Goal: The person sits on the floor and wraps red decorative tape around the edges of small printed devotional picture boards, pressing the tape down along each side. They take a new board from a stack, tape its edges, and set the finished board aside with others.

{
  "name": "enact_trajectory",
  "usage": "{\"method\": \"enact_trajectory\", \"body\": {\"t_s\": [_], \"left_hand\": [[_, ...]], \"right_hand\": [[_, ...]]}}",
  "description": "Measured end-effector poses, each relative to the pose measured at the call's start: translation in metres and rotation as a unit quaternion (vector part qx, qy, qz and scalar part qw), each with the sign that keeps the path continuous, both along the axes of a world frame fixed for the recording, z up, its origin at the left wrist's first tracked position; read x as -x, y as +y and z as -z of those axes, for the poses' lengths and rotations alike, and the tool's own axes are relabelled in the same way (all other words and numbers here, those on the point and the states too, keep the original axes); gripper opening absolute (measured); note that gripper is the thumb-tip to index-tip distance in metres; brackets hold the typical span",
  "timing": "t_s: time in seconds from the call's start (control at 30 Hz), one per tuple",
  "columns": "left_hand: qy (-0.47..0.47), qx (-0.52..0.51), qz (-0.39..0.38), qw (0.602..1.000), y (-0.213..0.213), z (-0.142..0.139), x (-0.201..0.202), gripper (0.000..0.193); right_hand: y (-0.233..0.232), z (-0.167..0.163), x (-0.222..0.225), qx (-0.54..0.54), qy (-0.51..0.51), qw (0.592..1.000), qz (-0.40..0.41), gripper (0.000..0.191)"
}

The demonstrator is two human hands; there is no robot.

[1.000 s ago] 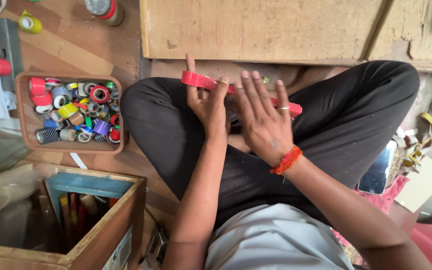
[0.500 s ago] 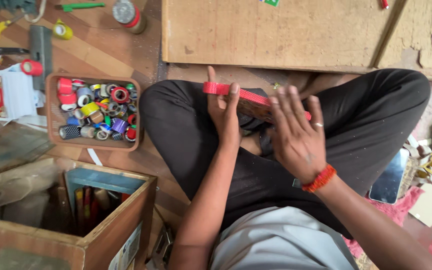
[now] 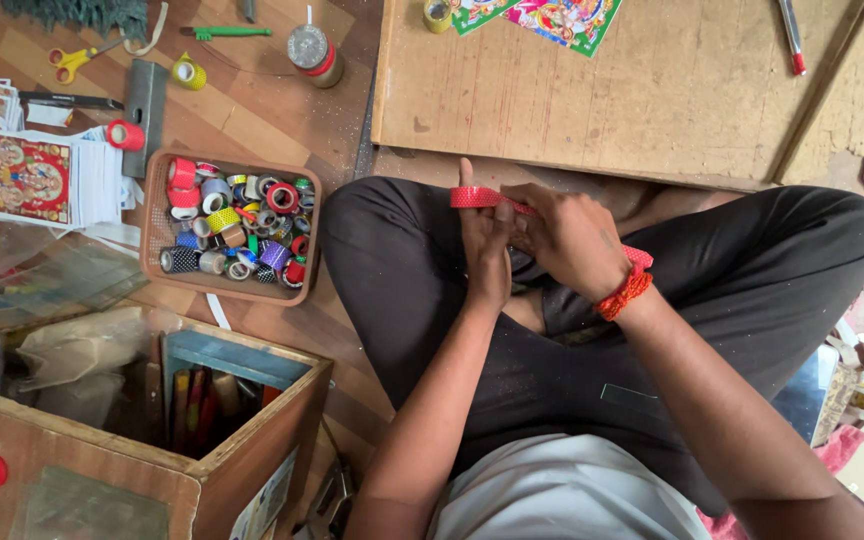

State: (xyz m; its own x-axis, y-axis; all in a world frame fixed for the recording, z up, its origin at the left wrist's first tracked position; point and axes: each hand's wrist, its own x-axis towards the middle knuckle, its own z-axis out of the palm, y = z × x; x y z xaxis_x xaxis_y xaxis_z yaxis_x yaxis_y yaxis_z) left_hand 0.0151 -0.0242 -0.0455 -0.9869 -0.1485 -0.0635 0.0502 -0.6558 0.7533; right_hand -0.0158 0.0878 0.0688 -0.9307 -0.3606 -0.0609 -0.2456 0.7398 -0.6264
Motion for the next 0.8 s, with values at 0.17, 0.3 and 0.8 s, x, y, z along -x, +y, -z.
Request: {"method": "enact_trajectory", "body": {"t_s": [0.17, 0.3, 0.8], "left_hand": [[-0.016, 0.013, 0.004, 1.0, 0.003, -0.004, 0.003, 0.102], [-0.018, 0.019, -0.008, 1.0, 0.007, -0.004, 0.003, 0.103], [0.01, 0.056, -0.014, 0.998, 0.023, -0.02, -0.001, 0.102]], "right_hand": [[0.009, 0.003, 0.0, 0.007, 0.042, 0.999, -0.032, 0.047], [0.044, 0.0, -0.016, -0.041, 0.044, 0.998, -0.031, 0.046], [0.121, 0.017, -0.086, -0.007, 0.237, 0.963, 0.13, 0.017]]}}
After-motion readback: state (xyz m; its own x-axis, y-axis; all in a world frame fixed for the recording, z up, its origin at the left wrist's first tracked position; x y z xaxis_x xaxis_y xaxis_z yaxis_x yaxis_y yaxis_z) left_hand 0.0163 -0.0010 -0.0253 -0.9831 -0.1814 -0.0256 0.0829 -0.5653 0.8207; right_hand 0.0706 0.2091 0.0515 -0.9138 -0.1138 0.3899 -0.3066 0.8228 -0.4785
